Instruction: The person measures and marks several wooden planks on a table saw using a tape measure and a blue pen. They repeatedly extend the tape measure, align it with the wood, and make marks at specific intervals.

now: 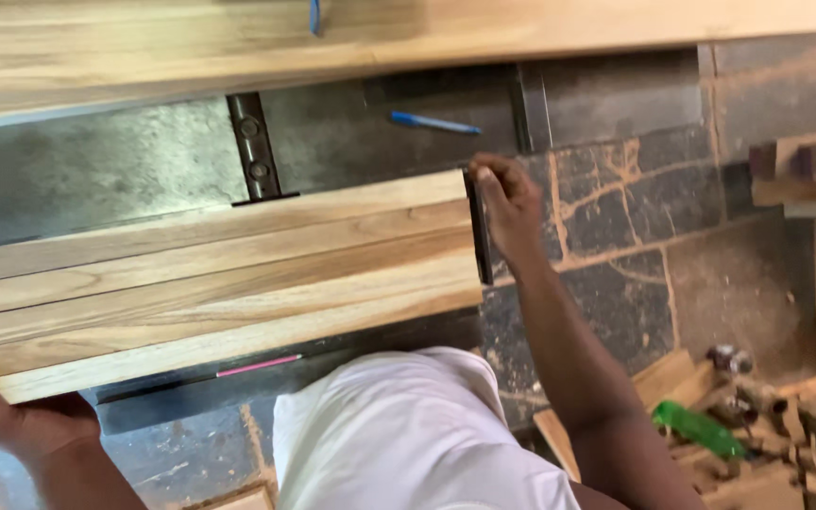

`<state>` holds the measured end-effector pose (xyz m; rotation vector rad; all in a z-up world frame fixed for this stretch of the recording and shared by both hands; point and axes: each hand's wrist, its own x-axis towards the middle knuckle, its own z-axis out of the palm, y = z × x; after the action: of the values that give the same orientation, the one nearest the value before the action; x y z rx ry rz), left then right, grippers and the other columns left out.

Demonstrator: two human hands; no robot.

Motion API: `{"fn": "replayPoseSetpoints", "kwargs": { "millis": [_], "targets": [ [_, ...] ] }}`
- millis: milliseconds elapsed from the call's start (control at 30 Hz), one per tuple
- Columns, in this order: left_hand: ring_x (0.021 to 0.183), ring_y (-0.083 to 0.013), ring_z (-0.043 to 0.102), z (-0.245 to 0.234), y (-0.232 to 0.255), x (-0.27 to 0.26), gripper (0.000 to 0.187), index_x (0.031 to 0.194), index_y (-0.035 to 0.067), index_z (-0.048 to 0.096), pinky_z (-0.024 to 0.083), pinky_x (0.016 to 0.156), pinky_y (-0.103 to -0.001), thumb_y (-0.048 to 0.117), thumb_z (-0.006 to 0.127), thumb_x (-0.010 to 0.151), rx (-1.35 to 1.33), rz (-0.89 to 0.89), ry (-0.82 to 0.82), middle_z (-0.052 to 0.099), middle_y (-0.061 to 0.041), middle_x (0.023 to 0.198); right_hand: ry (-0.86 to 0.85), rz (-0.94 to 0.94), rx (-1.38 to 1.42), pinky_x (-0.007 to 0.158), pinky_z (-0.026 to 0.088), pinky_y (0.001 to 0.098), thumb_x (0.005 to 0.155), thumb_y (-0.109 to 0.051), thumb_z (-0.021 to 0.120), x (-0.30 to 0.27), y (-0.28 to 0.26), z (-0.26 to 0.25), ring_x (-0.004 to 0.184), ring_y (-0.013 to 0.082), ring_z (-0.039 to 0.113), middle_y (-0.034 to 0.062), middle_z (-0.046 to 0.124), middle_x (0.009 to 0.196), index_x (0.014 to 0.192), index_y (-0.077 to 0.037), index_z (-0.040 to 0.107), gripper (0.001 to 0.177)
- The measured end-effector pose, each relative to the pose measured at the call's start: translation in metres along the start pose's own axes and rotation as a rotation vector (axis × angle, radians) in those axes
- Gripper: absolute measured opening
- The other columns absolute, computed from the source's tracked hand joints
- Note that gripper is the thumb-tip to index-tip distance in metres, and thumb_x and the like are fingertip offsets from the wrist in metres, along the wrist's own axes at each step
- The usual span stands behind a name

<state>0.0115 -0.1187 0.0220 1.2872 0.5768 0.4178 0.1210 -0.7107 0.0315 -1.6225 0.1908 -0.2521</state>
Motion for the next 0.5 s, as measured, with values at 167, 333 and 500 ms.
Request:
{"fn": "replayPoseSetpoints", "kwargs": {
  "millis": [167, 333, 500],
  "targets": [
    [0.140, -0.0240, 0.059, 0.021, -0.007, -0.022, 0.082, 0.161, 0.014, 0.039, 0.052, 0.111, -0.039, 0.068, 0.058, 0.102, -0.010, -0.006, 0.307, 0.056, -0.009, 0.159, -0.119, -0.512, -0.638, 0.088, 0.063, 0.0359, 0.104, -0.021, 0.071, 0.123, -0.051, 0.025, 0.101, 0.0208, 0.074, 0.0131, 0.074, 0.111, 0.117, -0.004, 0.071, 0.022],
    [0.150, -0.0301, 0.045, 0.067, -0.012, -0.082, 0.077, 0.174, 0.019, 0.005, 0.049, 0.122, -0.046, 0.038, 0.054, 0.118, 0.052, 0.094, 0.411, 0.032, -0.010, 0.175, -0.167, -0.600, -0.925, 0.071, 0.057, 0.0448, 0.095, -0.046, 0.079, 0.236, -0.100, 0.107, 0.089, 0.0306, 0.072, 0.0157, 0.073, 0.097, 0.117, -0.001, 0.067, 0.051],
    [0.138, -0.0247, 0.050, 0.105, -0.017, -0.173, 0.078, 0.170, 0.008, 0.011, 0.050, 0.110, -0.037, 0.009, 0.065, 0.114, 0.182, 0.110, 0.374, 0.039, -0.017, 0.166, -0.191, -0.348, -1.100, 0.073, 0.056, 0.0451, 0.091, -0.055, 0.079, 0.271, -0.096, 0.167, 0.089, 0.0291, 0.071, 0.0099, 0.074, 0.091, 0.104, -0.010, 0.070, 0.048]
  ]
}}
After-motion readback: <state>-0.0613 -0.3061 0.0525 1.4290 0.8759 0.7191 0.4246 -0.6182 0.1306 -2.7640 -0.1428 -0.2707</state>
